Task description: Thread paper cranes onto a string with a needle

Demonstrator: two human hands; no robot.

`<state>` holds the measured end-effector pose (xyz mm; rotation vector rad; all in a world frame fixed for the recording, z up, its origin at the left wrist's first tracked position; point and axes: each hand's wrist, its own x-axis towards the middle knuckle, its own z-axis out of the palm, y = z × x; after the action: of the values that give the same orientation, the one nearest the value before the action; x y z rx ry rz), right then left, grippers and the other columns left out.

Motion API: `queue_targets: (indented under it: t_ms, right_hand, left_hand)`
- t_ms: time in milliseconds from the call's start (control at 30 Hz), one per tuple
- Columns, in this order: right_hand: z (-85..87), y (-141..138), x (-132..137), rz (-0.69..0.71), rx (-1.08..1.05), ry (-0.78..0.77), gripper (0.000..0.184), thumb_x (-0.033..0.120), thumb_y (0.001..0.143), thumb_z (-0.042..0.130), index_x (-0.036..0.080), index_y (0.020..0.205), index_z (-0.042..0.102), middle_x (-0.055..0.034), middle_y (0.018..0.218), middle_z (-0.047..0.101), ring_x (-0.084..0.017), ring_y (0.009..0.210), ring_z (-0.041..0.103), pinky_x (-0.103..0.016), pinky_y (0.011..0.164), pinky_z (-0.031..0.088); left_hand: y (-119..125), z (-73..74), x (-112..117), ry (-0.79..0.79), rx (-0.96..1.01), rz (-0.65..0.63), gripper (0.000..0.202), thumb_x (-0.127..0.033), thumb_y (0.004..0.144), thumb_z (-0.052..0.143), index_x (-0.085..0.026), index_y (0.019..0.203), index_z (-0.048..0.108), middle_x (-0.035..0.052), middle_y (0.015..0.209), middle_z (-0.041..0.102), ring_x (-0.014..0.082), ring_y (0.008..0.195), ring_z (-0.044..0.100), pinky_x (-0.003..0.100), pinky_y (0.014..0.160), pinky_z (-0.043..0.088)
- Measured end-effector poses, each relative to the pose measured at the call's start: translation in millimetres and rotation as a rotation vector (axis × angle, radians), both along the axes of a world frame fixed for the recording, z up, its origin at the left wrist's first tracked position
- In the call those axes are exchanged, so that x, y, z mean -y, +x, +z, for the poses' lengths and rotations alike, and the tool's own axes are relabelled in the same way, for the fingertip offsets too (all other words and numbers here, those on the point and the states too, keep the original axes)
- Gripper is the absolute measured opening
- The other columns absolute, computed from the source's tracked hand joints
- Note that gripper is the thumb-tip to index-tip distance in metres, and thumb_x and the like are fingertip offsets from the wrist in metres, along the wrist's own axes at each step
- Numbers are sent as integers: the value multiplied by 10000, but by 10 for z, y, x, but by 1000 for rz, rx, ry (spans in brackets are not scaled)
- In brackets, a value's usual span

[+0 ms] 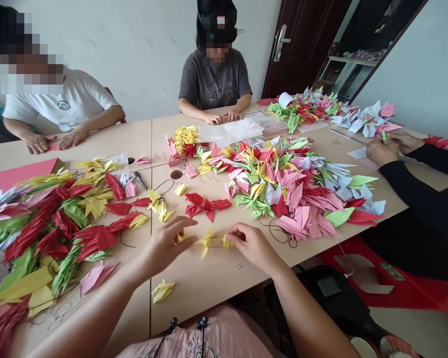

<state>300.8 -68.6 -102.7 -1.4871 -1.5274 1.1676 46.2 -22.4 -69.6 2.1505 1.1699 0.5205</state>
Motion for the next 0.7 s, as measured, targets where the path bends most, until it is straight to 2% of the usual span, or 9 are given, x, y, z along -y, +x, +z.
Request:
queue_targets:
  t_ms: [67, 133, 267, 367, 433, 567, 700]
  right_hand:
    - [-81, 20, 10, -66, 58, 44, 243, 431, 847, 637, 199, 774, 652, -19, 683, 660, -175, 617, 577, -282, 590, 440]
    - [-174, 21, 34, -121, 91, 88, 260, 454, 840, 637, 206, 760, 647, -29, 666, 672, -189, 599, 588, -293, 576, 446]
    - [-350, 5, 86, -273, 107, 183, 335, 539, 859, 590, 214, 781, 616, -38, 652, 655, -202, 596, 584, -315, 585, 458]
    - [-425, 24, 67, -389, 92, 225, 379, 589, 872, 552, 215, 821, 583, -8, 589, 595, -191, 548, 556, -311, 553, 450]
    - [-437, 44, 38, -426, 78, 234, 404, 615, 875, 532, 214, 832, 568, 15, 548, 556, -178, 501, 536, -298, 508, 437]
    - [-404, 46, 26, -442, 103, 243, 419, 623, 865, 543, 209, 814, 572, 25, 528, 536, -169, 473, 525, -286, 473, 418]
    - [-375, 7, 59, -444, 158, 258, 425, 626, 853, 556, 208, 784, 587, 17, 523, 540, -174, 484, 519, -297, 496, 417]
  left_hand:
    - [-227, 24, -34, 55, -56, 61, 326, -367, 941, 546, -209, 1214, 629, 121, 1232, 640, 243, 971, 645, 394, 844, 540]
    - [-485, 49, -68, 77, -126, 108, 334, -390, 932, 556, -203, 1198, 635, 131, 1218, 656, 291, 1060, 632, 456, 901, 527]
    - [-833, 53, -82, 36, -281, 117, 381, -411, 844, 674, -236, 1181, 653, 105, 1175, 691, 311, 1067, 651, 465, 893, 540]
    - [-845, -8, -65, -8, -355, 84, 429, -389, 793, 736, -257, 1193, 652, 77, 1166, 697, 282, 1044, 665, 419, 892, 544]
    - [-787, -69, -46, -19, -387, 90, 456, -356, 751, 774, -240, 1177, 657, 84, 1146, 694, 292, 1051, 659, 427, 903, 538]
    - [-699, -176, 32, -9, -397, 143, 419, -286, 741, 760, -222, 1143, 660, 91, 1100, 681, 306, 1051, 647, 435, 893, 535]
    - [-744, -227, 121, 31, -362, 237, 401, -204, 765, 693, -221, 1163, 640, 98, 1139, 666, 323, 1079, 634, 461, 906, 531]
